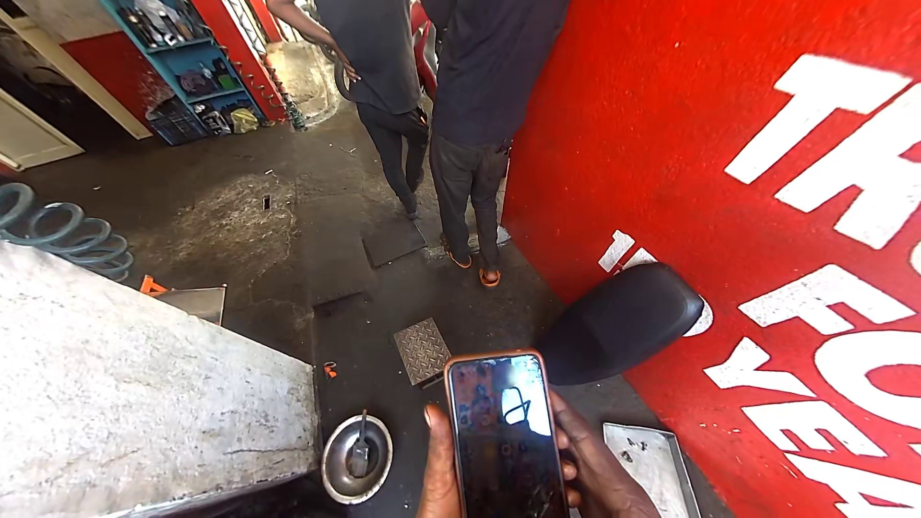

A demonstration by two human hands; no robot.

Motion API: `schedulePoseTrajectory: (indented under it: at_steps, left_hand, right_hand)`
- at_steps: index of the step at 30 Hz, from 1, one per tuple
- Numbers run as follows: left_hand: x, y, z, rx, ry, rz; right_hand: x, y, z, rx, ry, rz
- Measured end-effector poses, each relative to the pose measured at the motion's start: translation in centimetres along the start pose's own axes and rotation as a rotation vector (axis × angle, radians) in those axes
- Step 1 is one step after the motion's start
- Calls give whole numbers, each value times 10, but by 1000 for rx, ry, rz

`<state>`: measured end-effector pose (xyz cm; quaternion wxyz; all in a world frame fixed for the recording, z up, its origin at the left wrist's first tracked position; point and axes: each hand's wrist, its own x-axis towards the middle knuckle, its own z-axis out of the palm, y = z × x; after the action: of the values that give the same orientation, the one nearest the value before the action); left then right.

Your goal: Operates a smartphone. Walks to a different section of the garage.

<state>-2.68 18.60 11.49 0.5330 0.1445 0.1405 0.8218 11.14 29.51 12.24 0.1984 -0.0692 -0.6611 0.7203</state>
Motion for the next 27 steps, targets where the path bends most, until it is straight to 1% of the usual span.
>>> schedulePoseTrajectory:
  at_steps: [2, 8, 13, 16, 23, 27]
  left_hand:
    - [-1, 0, 0, 10, 30, -1]
    - [-1, 0, -2, 12, 19, 24]
    - [-2, -1, -2, -10, 51, 29]
    - [-2, -1, -1, -24, 64, 37]
    - [-1, -3, -12, -59, 58, 11]
    - [-1, -2, -10, -49, 60, 5]
  right_hand:
    - [0, 0, 0, -1, -4, -3]
    - [1, -1, 0, 13, -21, -3]
    - [1, 5, -5, 259, -59, -21]
    - [3, 5, -6, 313, -60, -22]
    - [2, 5, -2, 242, -25, -20]
    - [2, 2, 0, 81, 11, 1]
